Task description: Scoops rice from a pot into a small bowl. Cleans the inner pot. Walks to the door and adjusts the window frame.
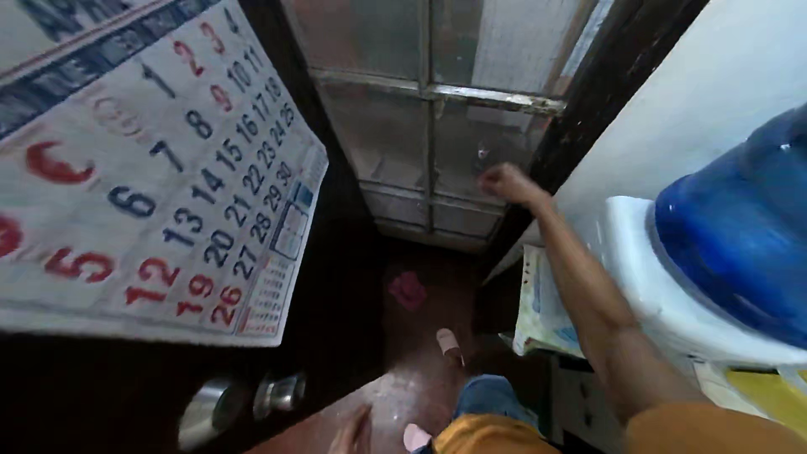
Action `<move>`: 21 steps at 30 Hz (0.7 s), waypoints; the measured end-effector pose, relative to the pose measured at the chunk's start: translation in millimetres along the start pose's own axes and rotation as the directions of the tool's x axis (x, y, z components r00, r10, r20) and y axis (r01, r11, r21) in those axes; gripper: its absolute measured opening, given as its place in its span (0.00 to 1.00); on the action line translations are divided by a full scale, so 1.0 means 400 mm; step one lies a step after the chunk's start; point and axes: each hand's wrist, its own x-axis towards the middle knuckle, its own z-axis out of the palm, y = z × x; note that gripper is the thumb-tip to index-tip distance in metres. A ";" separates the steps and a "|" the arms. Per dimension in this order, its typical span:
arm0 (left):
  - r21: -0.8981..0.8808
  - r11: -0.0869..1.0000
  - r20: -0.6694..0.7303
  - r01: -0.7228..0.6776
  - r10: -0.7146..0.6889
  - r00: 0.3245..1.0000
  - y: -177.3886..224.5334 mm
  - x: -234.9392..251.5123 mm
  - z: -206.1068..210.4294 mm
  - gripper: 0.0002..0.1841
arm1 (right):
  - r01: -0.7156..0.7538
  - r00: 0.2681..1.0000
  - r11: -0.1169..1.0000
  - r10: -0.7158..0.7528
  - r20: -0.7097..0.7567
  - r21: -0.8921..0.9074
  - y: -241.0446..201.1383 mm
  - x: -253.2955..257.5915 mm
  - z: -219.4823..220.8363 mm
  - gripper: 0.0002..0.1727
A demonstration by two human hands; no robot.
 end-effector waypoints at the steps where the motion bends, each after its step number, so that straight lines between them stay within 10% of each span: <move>1: -0.051 0.994 0.010 -0.098 0.099 0.995 0.044 0.096 0.039 0.16 | -0.029 0.994 0.998 0.023 -0.106 -0.053 0.015 0.056 -0.075 0.14; 6: -0.119 0.901 0.263 -0.418 0.434 0.862 0.443 0.561 0.200 0.16 | -0.333 0.915 0.913 0.252 -0.314 -0.237 0.061 0.275 -0.334 0.20; 12: -0.184 0.818 0.448 -0.545 0.563 0.695 0.893 0.913 0.353 0.18 | -0.473 0.880 0.759 0.385 -0.277 -0.447 0.147 0.354 -0.378 0.21; 17: -0.178 0.831 0.369 -0.527 0.552 0.747 1.055 1.051 0.491 0.21 | -0.462 0.886 0.734 0.363 -0.287 -0.498 0.177 0.369 -0.377 0.18; 21: -0.180 0.802 0.504 -0.570 0.573 0.647 1.086 1.110 0.518 0.23 | -0.474 0.881 0.672 0.372 -0.293 -0.569 0.168 0.379 -0.370 0.14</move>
